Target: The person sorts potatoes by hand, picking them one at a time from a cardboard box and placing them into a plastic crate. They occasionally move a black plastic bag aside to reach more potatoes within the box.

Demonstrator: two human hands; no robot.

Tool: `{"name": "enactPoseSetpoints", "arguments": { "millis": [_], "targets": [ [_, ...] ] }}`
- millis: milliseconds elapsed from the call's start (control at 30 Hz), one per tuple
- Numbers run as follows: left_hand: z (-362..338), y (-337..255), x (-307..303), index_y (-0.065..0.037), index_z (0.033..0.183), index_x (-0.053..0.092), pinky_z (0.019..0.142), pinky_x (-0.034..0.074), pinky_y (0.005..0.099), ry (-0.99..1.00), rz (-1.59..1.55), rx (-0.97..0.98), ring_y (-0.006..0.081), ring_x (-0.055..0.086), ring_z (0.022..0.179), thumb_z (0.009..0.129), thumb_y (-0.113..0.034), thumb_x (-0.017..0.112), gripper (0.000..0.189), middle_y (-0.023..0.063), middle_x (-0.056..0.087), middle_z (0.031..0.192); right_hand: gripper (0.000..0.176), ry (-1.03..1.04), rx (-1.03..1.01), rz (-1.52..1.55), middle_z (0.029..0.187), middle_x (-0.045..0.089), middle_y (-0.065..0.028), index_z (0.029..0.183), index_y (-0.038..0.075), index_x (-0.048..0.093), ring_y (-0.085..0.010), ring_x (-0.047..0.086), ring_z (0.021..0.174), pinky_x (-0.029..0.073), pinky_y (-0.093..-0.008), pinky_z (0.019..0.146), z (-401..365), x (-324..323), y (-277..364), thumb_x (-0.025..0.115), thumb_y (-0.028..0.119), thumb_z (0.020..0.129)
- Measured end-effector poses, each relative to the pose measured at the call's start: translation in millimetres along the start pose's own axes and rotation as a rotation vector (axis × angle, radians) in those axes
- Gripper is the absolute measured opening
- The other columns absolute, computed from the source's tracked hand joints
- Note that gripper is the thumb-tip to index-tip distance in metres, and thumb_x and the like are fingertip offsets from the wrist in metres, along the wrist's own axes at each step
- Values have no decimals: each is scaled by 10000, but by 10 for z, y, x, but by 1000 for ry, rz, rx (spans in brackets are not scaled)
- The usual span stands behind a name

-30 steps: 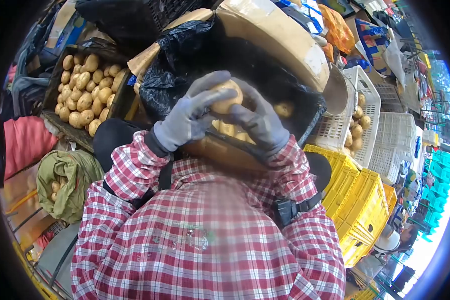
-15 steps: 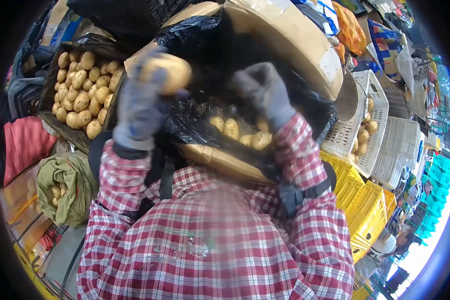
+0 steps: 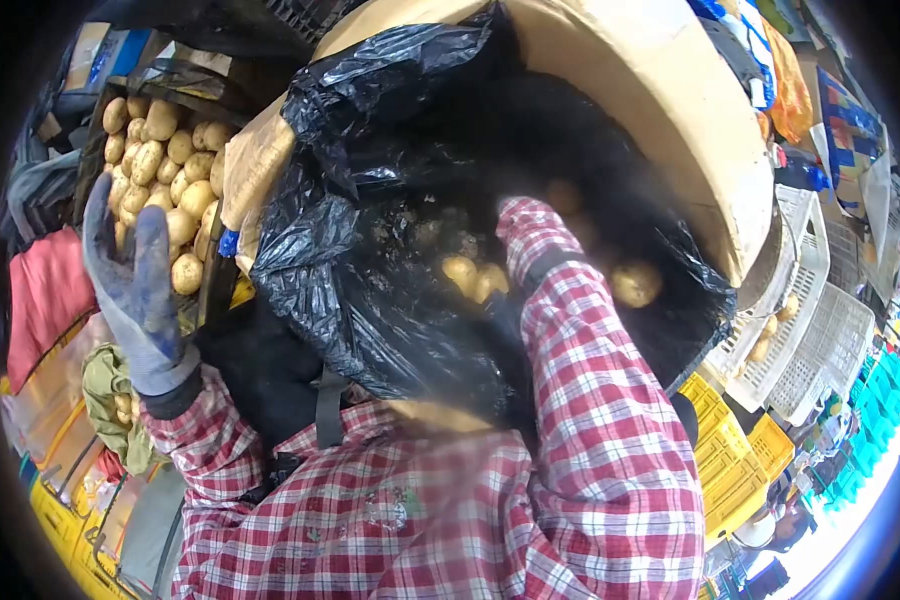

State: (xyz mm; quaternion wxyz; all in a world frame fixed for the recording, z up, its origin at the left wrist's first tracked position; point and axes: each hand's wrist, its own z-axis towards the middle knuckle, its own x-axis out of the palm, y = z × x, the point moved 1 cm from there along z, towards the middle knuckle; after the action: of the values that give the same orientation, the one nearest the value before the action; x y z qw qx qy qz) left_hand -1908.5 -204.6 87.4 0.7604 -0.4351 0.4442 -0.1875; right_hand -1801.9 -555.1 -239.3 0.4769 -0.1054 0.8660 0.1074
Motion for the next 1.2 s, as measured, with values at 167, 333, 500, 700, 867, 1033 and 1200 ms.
{"name": "enactPoseSetpoints", "arguments": {
  "millis": [167, 333, 500, 700, 867, 1033, 1200],
  "targets": [
    [-151, -215, 202, 14, 1349, 469, 992, 463, 341, 147, -545, -148, 222, 581, 1149, 952, -118, 623, 446, 127, 567, 1284, 561, 144, -83, 695, 1135, 630, -106, 1328, 93, 510, -221, 630, 943, 518, -363, 781, -179, -350, -125, 670, 377, 871],
    [-479, -355, 365, 29, 1247, 549, 952, 502, 363, 491, -981, -298, 241, 633, 1063, 955, -231, 634, 400, 153, 622, 1196, 724, 199, -231, 1557, 1230, 573, -54, 1438, 77, 392, -122, 546, 1074, 462, -258, 805, -1615, -1721, 206, 720, 341, 849],
    [-938, -747, 693, -29, 1325, 531, 1081, 382, 437, 478, -601, 545, 310, 495, 1279, 956, -151, 589, 393, 201, 521, 1358, 851, 85, -354, 1818, 1380, 458, -83, 1492, 101, 298, -211, 456, 1275, 400, -369, 1058, -2398, -1986, 627, 753, 396, 835],
    [-1239, -234, 1217, -63, 1422, 432, 1024, 440, 381, 819, -899, 28, 286, 518, 1255, 982, -481, 514, 612, 124, 501, 1402, 855, -60, -447, 1937, 1407, 441, -114, 1488, 66, 282, -227, 456, 1287, 394, -418, 1077, -2909, -1959, 788, 744, 391, 846],
    [-1176, -706, 696, -92, 1411, 436, 973, 479, 287, 1357, -1192, -754, 215, 570, 1156, 972, -509, 521, 611, 78, 500, 1363, 741, -192, -324, 1812, 1367, 474, -135, 1470, 33, 318, -229, 491, 1248, 410, -389, 1058, -3101, -2133, 958, 696, 299, 890],
    [-1250, -621, 797, -69, 1438, 393, 1089, 388, 364, 784, -925, 196, 301, 404, 1332, 800, -101, 694, 706, 136, 376, 1463, 677, -144, -322, 1769, 1365, 481, -129, 1467, 14, 323, -236, 506, 1229, 433, -373, 1039, -3029, -2202, 1053, 665, 190, 910],
    [-953, -711, 359, -20, 1445, 349, 1046, 419, 314, 819, -1192, -148, 200, 482, 1237, 864, -134, 728, 703, 118, 449, 1374, 670, -237, -726, 1446, 1482, 377, -150, 1483, -33, 280, -274, 426, 1335, 368, -396, 1106, -2678, -2298, 1255, 624, 30, 913]
  ]
}}
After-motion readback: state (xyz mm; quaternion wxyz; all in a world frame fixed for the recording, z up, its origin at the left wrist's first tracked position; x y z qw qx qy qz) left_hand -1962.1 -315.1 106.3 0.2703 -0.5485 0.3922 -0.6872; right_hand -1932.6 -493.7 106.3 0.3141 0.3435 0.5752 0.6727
